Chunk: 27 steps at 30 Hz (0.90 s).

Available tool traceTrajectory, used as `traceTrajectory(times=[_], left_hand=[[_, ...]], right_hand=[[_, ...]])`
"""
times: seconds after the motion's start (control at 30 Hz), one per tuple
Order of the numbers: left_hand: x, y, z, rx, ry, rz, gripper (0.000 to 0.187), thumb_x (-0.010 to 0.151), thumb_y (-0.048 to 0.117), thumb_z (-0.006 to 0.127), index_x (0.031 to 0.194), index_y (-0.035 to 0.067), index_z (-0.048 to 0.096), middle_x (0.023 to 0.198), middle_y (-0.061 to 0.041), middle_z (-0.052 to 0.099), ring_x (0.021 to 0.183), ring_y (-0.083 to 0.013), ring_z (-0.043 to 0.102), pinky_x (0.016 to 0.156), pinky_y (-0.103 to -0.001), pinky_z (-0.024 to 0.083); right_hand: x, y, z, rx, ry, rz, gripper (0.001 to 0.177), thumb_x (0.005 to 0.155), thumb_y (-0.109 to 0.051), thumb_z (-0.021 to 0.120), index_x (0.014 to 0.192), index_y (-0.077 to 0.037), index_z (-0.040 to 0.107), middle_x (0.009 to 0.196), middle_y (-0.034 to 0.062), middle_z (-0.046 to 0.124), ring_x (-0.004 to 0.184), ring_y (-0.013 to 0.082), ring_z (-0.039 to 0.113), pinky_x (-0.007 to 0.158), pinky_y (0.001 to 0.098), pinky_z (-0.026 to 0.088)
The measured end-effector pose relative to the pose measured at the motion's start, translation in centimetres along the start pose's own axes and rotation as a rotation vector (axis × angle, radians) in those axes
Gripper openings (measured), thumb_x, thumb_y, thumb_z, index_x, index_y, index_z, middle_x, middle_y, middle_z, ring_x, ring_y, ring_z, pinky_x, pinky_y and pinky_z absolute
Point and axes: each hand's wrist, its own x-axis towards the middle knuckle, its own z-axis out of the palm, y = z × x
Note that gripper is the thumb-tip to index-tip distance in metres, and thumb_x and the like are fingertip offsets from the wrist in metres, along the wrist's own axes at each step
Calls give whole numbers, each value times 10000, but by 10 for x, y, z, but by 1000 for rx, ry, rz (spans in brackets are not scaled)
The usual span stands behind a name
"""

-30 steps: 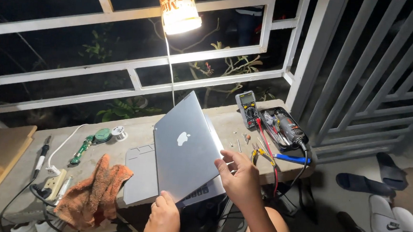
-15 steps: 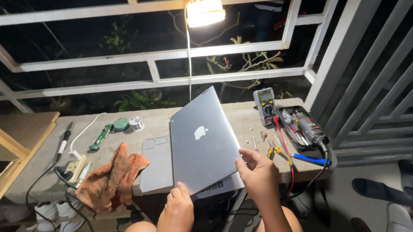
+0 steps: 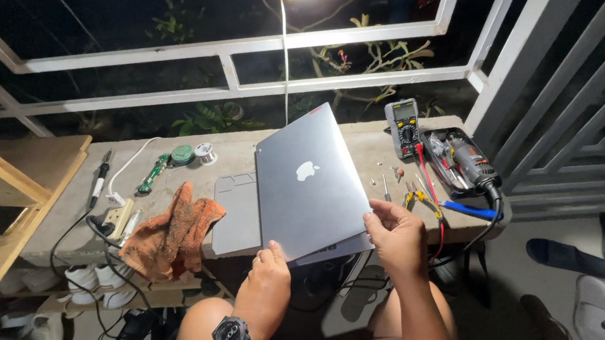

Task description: The person cleans the exterior of a silver laptop with a cloth, opens it to reveal the screen and keyboard, and then closes it. They then pick up a screwdriver and a pair of pliers from the workbench.

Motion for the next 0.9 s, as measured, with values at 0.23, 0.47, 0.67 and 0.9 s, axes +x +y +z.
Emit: traceTrajectory(times=[0.23, 0.47, 0.67, 0.9], left_hand=[[1, -8, -3, -124, -121, 9, 661, 958, -86, 562, 1618, -130, 565, 1060, -132, 686, 839, -224, 759, 587, -324, 688], [-15, -9, -13, -848, 61, -295, 590, 1023, 123, 697, 1573, -67, 599, 1374, -277, 695, 1286, -452, 701, 1115, -535, 604], [-15, 12, -30, -929, 215, -562, 344, 988, 145, 826, 1310, 45, 760, 1185, -127, 801, 1068, -312, 794, 957, -430, 685], [-12, 2, -22, -682, 210, -314, 190, 1064, 128, 727, 1243, 95, 781, 1048, -101, 783, 934, -301, 770, 844, -443, 673]], right_hand=[[-13, -41, 5, -111, 31, 34, 303, 972, -151, 851, 1257, -62, 904, 943, 52, 866, 803, 117, 763, 709, 292, 663], [-20, -72, 17, -238, 49, -80, 262, 940, -220, 862, 1188, -154, 915, 973, -21, 883, 867, 75, 798, 847, 258, 653], [-24, -91, 25, -253, 30, -87, 235, 931, -235, 872, 1152, -169, 920, 962, -19, 882, 847, 75, 799, 840, 258, 667], [-29, -105, 40, -223, 7, -144, 189, 934, -212, 881, 1112, -160, 917, 923, -28, 880, 721, 67, 766, 705, 256, 655]])
